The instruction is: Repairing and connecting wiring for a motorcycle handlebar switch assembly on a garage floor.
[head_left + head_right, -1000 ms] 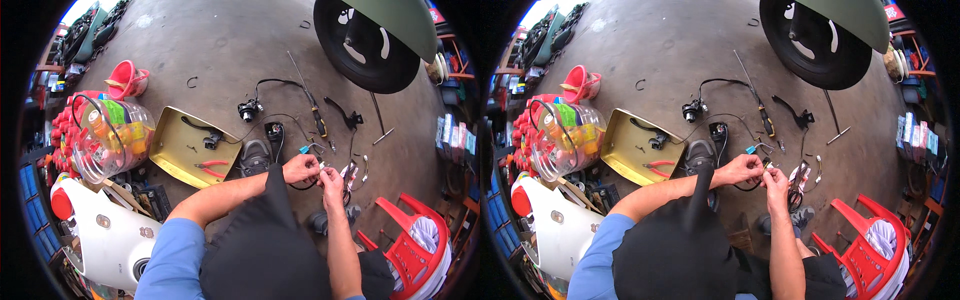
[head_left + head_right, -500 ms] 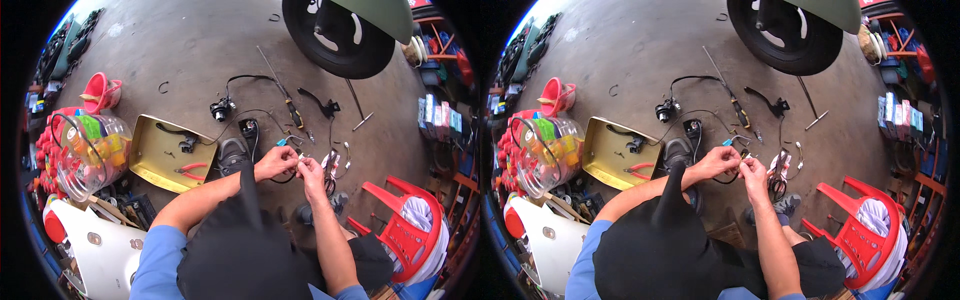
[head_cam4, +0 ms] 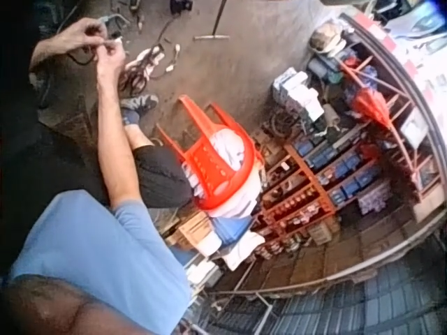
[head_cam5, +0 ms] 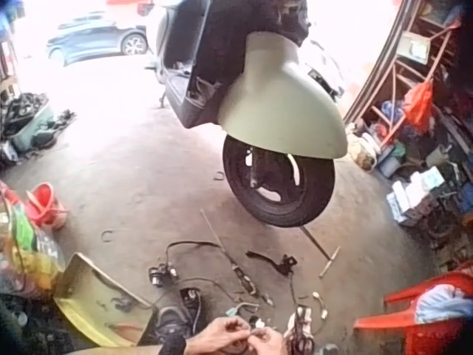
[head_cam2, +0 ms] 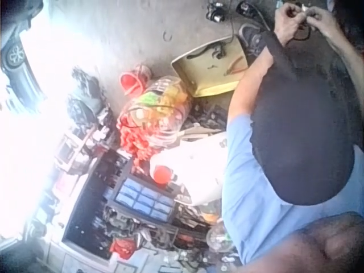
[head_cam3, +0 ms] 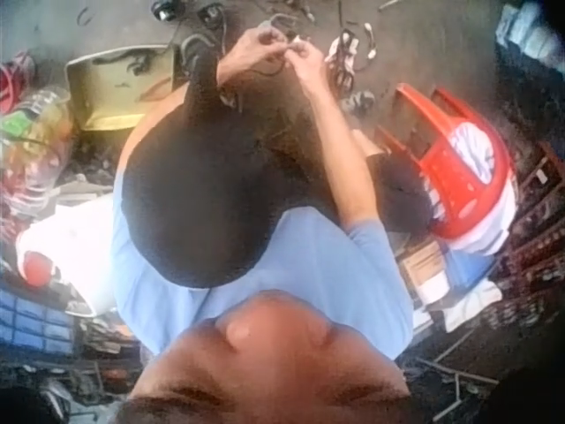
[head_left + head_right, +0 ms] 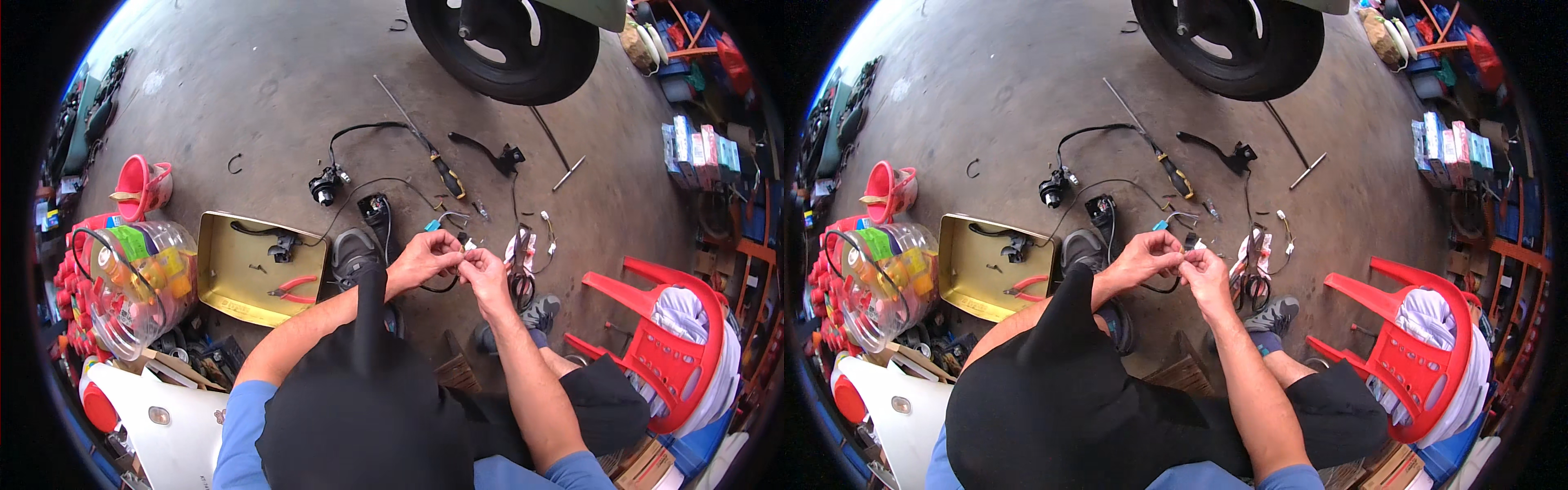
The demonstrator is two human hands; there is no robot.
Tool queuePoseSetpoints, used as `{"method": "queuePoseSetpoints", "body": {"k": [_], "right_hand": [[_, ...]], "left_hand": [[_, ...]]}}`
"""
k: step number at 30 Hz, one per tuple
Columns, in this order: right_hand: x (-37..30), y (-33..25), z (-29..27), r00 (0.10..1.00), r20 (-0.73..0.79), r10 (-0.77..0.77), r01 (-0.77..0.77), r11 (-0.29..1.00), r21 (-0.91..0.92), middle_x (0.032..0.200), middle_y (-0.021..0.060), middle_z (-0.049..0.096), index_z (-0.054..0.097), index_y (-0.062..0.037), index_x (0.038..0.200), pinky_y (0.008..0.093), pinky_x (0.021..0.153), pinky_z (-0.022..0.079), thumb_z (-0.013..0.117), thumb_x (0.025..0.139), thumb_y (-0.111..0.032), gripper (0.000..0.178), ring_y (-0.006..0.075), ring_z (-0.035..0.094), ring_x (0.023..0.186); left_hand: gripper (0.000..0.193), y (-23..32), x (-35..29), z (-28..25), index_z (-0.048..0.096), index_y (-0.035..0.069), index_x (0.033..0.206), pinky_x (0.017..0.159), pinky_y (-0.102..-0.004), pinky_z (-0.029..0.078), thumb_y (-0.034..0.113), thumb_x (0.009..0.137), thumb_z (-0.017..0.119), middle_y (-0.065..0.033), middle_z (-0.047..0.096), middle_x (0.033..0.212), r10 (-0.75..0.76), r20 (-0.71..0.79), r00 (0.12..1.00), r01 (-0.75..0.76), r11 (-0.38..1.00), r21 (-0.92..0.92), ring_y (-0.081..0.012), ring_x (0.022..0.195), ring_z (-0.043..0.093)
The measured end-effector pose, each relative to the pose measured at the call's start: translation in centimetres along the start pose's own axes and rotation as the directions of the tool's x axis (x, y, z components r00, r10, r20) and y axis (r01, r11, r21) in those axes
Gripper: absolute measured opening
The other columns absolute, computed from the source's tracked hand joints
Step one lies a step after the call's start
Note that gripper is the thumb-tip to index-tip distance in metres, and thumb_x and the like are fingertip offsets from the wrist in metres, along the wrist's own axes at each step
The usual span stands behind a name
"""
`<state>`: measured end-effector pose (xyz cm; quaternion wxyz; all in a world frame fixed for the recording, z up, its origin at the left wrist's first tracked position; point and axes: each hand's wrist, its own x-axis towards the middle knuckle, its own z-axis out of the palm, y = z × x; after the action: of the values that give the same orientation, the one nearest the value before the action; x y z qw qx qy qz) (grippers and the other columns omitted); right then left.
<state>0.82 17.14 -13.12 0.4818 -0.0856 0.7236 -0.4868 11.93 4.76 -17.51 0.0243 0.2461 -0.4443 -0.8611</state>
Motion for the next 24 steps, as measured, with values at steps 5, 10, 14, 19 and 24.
{"method": "queuePoseSetpoints", "body": {"k": [5,10,14,19,24], "right_hand": [[0.1,0.5,-0.1,1.000,-0.004,0.007,-0.007,0.999,-0.037,0.079,0.0044,0.062,0.056,0.0014,0.093,0.0206,0.056,0.045,0.063,0.083,-0.002,0.012,0.0081,0.056,0.064],[-0.1,0.0,0.2,1.000,0.006,0.017,-0.016,0.996,-0.085,0.076,0.0041,0.062,0.057,0.0016,0.092,0.0201,0.055,0.044,0.064,0.083,-0.002,0.012,0.0077,0.055,0.063],[0.0,0.3,0.0,1.000,-0.003,0.006,-0.006,0.990,-0.143,0.076,0.0051,0.063,0.057,0.0025,0.091,0.0220,0.053,0.044,0.063,0.083,-0.001,0.011,0.0091,0.056,0.060],[0.1,1.0,-0.2,1.000,-0.022,-0.006,0.005,0.997,-0.071,0.077,0.0055,0.062,0.057,0.0030,0.091,0.0221,0.054,0.047,0.063,0.084,-0.002,0.011,0.0098,0.057,0.062],[0.2,0.9,-0.5,1.000,-0.025,-0.012,0.013,0.999,0.029,0.080,0.0060,0.062,0.057,0.0009,0.093,0.0241,0.060,0.050,0.063,0.086,-0.005,0.011,0.0111,0.059,0.064]], "left_hand": [[0.019,-0.1,0.2,0.3,0.060,0.003,0.092,0.057,-0.0212,0.046,0.019,0.086,0.069,-0.0003,0.062,0.076,-0.001,0.009,1.000,0.001,1.000,-0.016,-0.0058,0.065,0.057],[0.018,-0.3,0.4,0.2,0.060,0.001,0.089,0.054,-0.0208,0.044,0.017,0.085,0.069,-0.0004,0.061,0.073,-0.030,-0.002,1.000,0.030,1.000,0.007,-0.0053,0.060,0.056],[0.019,-0.1,0.5,0.2,0.059,0.001,0.090,0.056,-0.0213,0.045,0.019,0.089,0.065,-0.0008,0.061,0.074,-0.086,0.020,0.996,0.085,0.995,0.048,-0.0064,0.062,0.056],[0.019,-0.4,0.4,0.1,0.057,0.001,0.092,0.060,-0.0234,0.048,0.020,0.093,0.059,-0.0017,0.060,0.076,-0.090,0.056,0.994,0.088,0.996,0.032,-0.0080,0.066,0.057],[0.017,-0.3,0.5,0.1,0.054,0.001,0.093,0.064,-0.0278,0.052,0.018,0.097,0.053,-0.0045,0.060,0.079,-0.066,0.051,0.997,0.067,0.998,-0.017,-0.0116,0.070,0.060]]}}
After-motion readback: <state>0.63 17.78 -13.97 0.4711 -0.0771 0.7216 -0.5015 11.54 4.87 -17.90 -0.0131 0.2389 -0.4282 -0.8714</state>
